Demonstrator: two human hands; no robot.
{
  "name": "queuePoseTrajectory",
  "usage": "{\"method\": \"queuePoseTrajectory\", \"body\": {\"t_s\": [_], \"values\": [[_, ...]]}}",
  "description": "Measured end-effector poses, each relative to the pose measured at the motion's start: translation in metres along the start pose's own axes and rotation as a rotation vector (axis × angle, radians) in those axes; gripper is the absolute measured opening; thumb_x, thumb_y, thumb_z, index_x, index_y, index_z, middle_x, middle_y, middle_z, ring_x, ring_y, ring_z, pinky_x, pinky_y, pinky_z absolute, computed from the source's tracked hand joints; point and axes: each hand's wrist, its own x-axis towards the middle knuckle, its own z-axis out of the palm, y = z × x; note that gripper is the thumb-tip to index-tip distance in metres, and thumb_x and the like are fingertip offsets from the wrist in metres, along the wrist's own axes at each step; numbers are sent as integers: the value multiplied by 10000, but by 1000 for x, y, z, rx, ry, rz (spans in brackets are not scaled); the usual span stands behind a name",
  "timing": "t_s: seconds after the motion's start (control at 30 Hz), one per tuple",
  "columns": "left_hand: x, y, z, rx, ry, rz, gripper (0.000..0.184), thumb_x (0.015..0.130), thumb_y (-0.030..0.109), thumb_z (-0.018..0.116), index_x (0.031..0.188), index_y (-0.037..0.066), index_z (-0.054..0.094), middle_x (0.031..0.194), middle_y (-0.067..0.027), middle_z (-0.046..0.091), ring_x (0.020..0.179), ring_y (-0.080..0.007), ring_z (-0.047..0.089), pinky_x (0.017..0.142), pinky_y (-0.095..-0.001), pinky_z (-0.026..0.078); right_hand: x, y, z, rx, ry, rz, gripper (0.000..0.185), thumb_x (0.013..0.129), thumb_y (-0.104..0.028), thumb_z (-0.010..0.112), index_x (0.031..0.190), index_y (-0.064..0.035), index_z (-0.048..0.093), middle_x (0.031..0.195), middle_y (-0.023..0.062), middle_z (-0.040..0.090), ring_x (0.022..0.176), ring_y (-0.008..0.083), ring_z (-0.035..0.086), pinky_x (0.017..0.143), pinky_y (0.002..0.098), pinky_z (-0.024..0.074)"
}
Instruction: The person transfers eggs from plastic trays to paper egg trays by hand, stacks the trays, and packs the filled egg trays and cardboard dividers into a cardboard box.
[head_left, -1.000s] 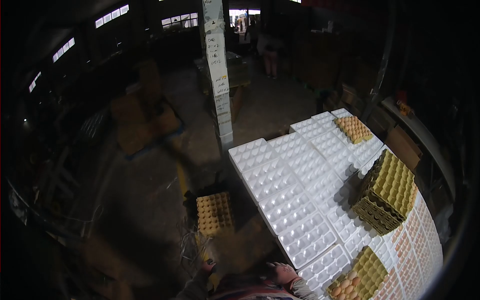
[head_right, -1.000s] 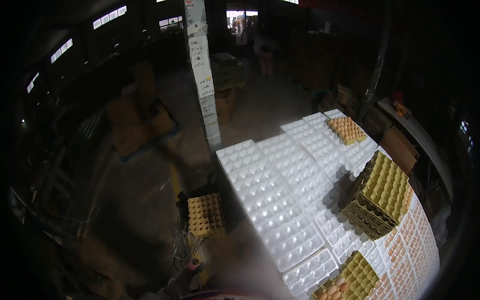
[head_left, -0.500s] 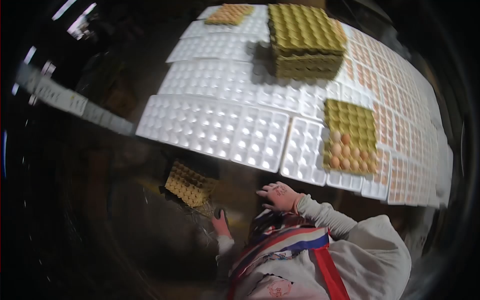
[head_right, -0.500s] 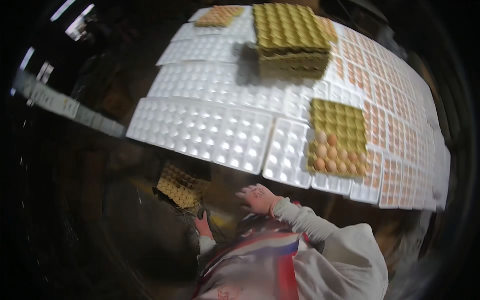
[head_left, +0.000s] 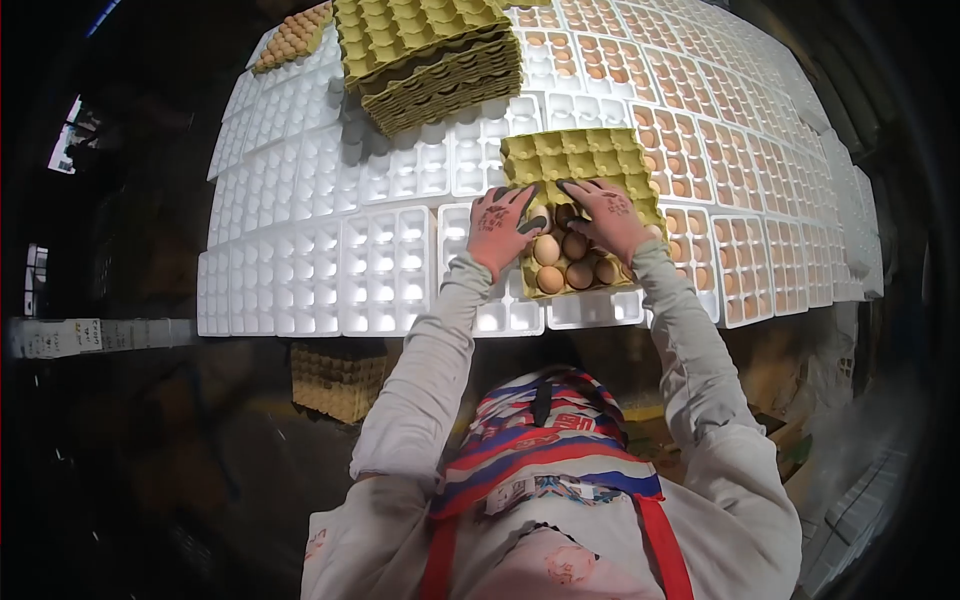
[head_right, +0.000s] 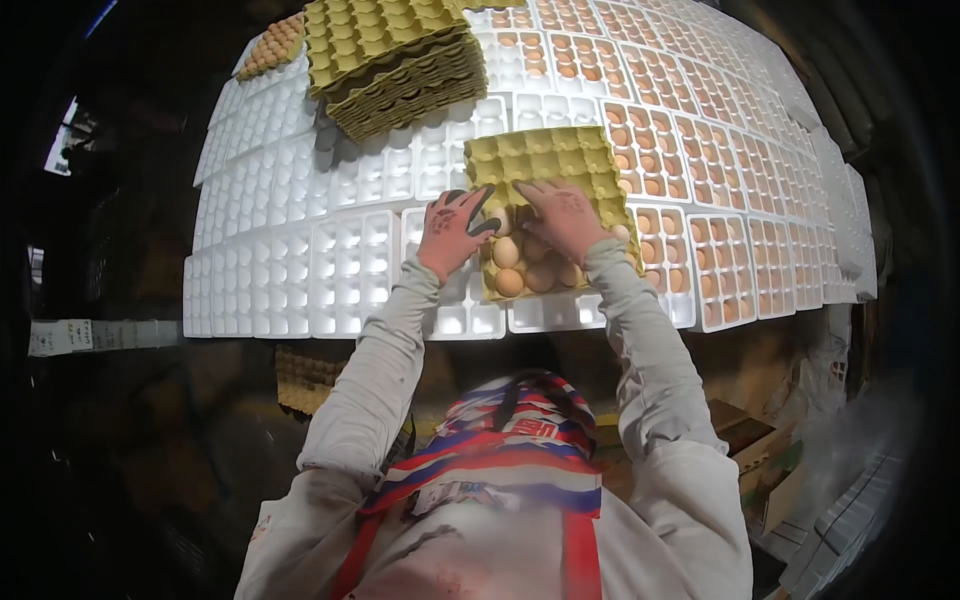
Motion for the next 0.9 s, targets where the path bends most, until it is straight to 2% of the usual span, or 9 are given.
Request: {"method": "queuePoseTrajectory", "body": {"t_s": [0.07,0.23,0.3,0.4,0.47,0.53,0.67,0.8,0.9], "values": [[24,3,16,163,-248,4,629,762,319,710,1335,170,498,1253,-82,569,1229,-314,418,1066,-468,262,20,17,9,-266,-356,-98,473,735,-143,689,1188,-76,570,1081,99,631,1113,307,517,958,405,402],[18,-4,28,123,-159,77,633,732,317,708,1314,167,506,1228,-73,560,1244,-289,396,1069,-480,254,-12,63,5,777,-53,93,452,722,-114,721,1159,-78,613,1050,86,653,1032,232,583,919,345,439],[4,-4,23,-744,144,-271,525,783,183,688,1273,92,523,1149,-87,580,1100,-253,524,946,-425,433,-22,69,-20,1263,-157,395,455,743,-109,709,1186,-77,612,1068,93,651,967,156,606,878,296,457],[-10,-1,15,-1872,441,-675,404,802,2,654,1193,13,555,1055,-80,609,917,-165,618,758,-283,542,-7,56,-13,733,-460,104,475,732,-142,728,1188,-74,613,1059,129,647,960,197,620,863,310,468],[-26,-14,36,-877,323,-256,266,835,78,645,1084,-9,613,979,-64,635,852,-143,619,708,-267,522,-8,24,-8,66,-513,-86,465,716,-184,716,1144,-58,586,967,122,649,916,292,630,773,371,485],[-23,-11,29,-1237,174,-616,247,829,148,665,1019,-8,637,941,-76,631,819,-129,606,703,-254,505,-26,20,30,-240,-274,-278,328,769,-210,627,1069,-94,567,846,96,614,858,292,617,755,423,470],[-8,27,11,170,-389,-148,632,702,397,753,1249,146,559,1276,-196,489,1025,-305,593,867,-375,482,-39,46,-13,759,-251,219,649,721,-226,697,1312,-35,505,1058,144,663,970,226,627,855,307,472],[-15,28,14,256,-413,-42,688,724,345,752,1324,129,494,1357,-168,429,1066,-270,594,896,-363,480,-58,58,-29,1475,-335,460,479,775,-195,679,1217,-32,595,1123,76,608,941,151,568,829,292,460],[-26,17,9,-571,-59,-325,555,753,246,720,1264,109,549,1358,-149,428,1061,-327,593,899,-376,477,-49,23,-7,585,-219,-14,310,780,-177,675,1089,-153,666,1075,100,595,817,191,589,676,304,453]]}}
